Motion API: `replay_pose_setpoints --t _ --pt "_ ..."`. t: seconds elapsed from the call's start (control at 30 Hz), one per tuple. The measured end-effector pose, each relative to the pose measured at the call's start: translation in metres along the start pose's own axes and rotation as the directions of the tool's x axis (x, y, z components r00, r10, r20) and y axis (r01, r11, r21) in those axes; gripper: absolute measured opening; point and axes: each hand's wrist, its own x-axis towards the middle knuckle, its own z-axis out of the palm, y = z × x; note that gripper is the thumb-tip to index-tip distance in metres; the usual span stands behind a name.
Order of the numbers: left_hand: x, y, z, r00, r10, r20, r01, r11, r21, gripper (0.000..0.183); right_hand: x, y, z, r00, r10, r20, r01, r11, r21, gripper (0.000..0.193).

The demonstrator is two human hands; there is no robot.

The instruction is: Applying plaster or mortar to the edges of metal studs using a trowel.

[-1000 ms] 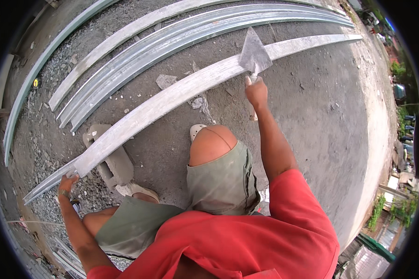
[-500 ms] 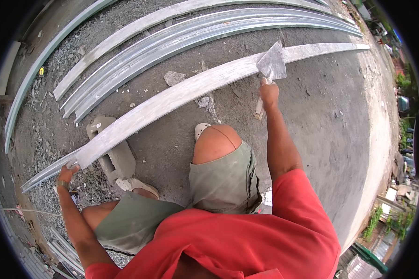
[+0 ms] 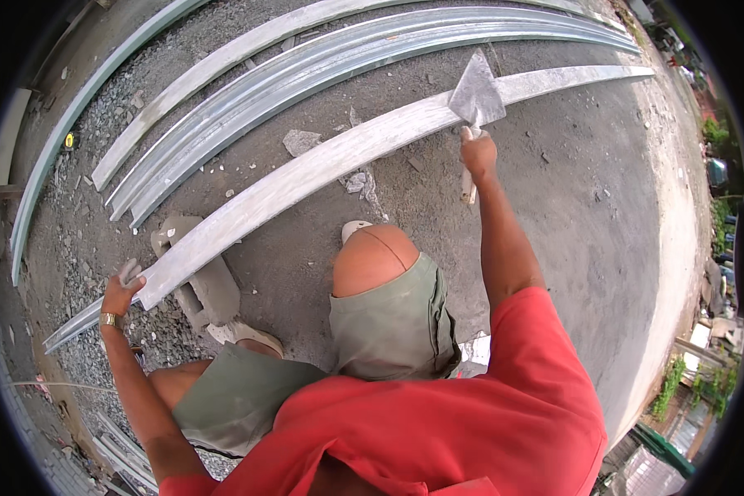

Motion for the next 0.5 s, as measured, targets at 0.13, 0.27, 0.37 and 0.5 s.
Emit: replay_pose_setpoints --t 0.13,0.27,0.37,0.5 --pt "0.004 0.005 0.001 0.999 -0.046 -0.026 0.05 0.98 0.192 0.067 0.021 0.027 0.008 0.996 0.078 0.043 -0.087 0.96 0.265 0.036" --pt "0.0 0.01 0.002 0.995 -0.078 -0.062 0.085 0.989 0.125 0.069 -0.101 -0.053 0.035 0.95 -0.065 0.305 -0.028 0.957 0.29 0.036" --pt "0.007 0.035 0.013 0.998 -0.053 -0.023 0.057 0.976 0.21 0.07 -0.17 -0.094 0.055 0.862 -0.232 0.45 0.183 0.972 0.149 0.038" --pt "0.0 0.049 0.02 1.0 -0.027 0.001 0.025 0.96 0.278 0.072 -0.129 -0.072 0.051 0.827 -0.418 0.376 0.412 0.906 0.1 0.037"
